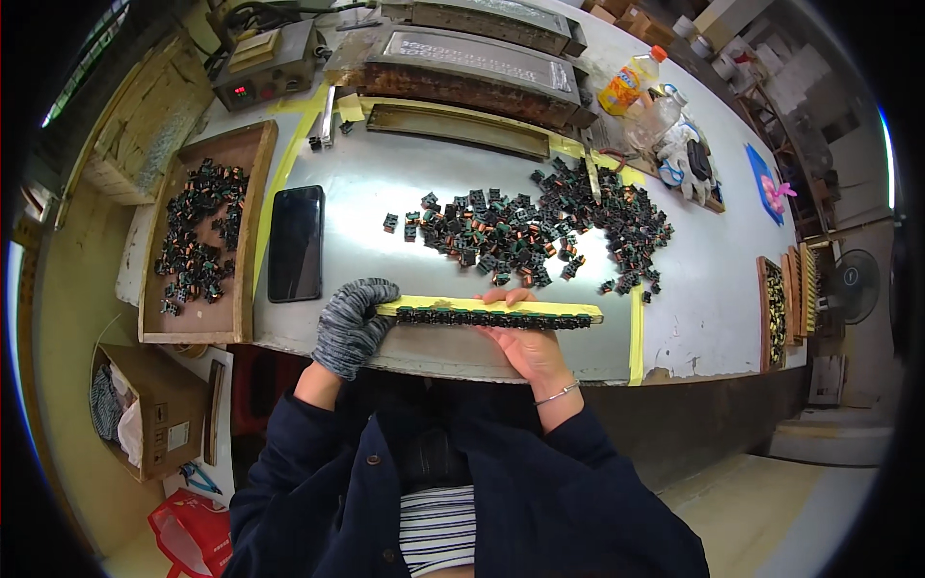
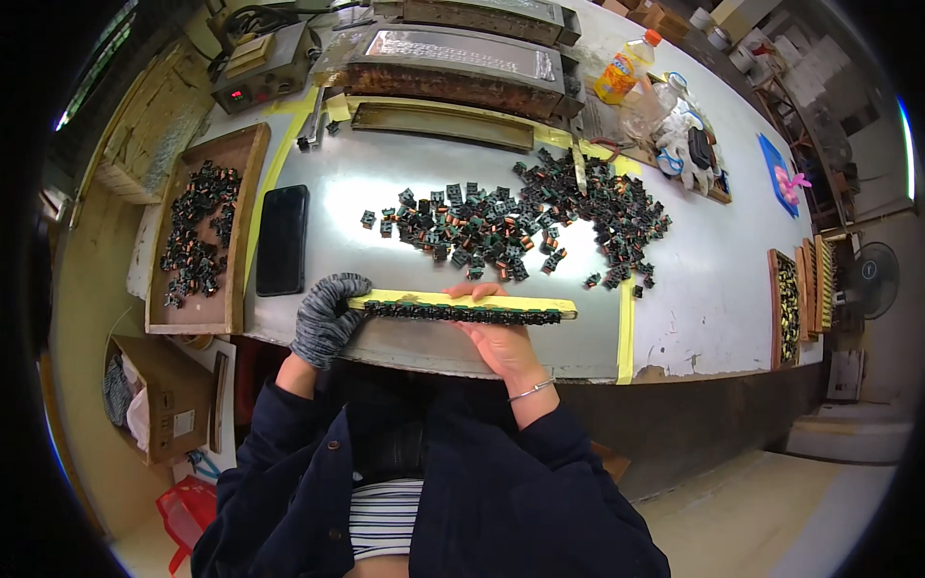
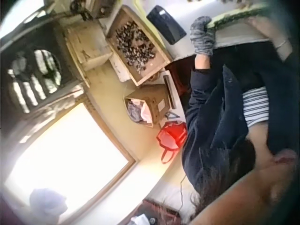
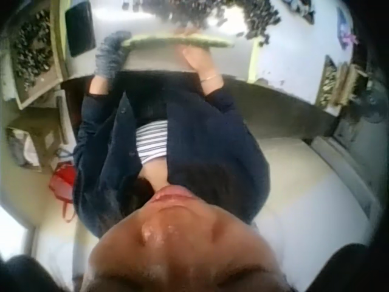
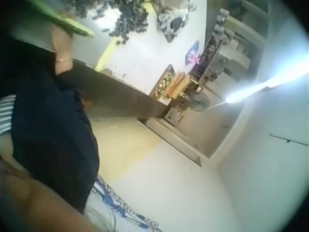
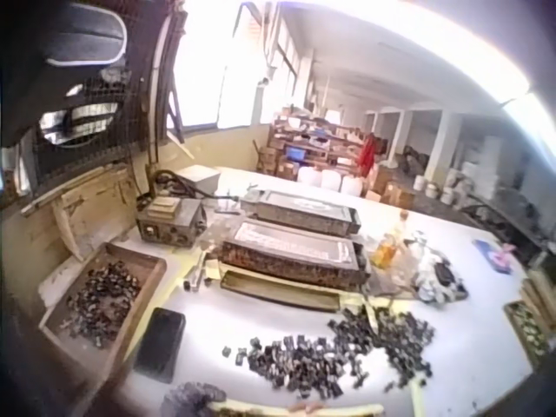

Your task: Manually pick and place small electronic components into a tray for assembly or inspection.

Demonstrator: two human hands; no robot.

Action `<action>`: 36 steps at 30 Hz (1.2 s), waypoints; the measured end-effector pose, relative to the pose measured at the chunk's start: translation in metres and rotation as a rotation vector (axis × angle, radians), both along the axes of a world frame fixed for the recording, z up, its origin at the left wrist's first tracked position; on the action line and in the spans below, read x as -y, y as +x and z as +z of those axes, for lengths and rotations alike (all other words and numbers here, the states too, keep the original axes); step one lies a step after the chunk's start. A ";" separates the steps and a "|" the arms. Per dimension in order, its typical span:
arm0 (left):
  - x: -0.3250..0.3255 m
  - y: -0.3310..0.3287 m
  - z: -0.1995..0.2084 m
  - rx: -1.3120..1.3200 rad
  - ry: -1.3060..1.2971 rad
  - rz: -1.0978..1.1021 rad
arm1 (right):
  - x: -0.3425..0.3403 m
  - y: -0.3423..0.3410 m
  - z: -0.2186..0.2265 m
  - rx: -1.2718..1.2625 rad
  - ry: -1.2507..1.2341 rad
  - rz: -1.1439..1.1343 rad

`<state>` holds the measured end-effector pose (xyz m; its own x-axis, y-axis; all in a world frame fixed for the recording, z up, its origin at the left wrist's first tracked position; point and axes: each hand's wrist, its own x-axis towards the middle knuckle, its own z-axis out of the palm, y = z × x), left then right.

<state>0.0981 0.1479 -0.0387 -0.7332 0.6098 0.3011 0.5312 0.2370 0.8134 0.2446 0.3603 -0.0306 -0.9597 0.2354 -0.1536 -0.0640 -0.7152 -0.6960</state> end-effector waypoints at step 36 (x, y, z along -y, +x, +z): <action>0.016 0.005 0.020 0.140 -0.109 0.036 | 0.011 0.003 0.007 0.119 0.066 -0.072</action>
<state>0.1034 0.1316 -0.0192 -0.7850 0.6061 0.1281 0.4043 0.3447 0.8472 0.2475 0.3489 -0.0236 -0.9157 0.3166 -0.2475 -0.0278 -0.6643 -0.7470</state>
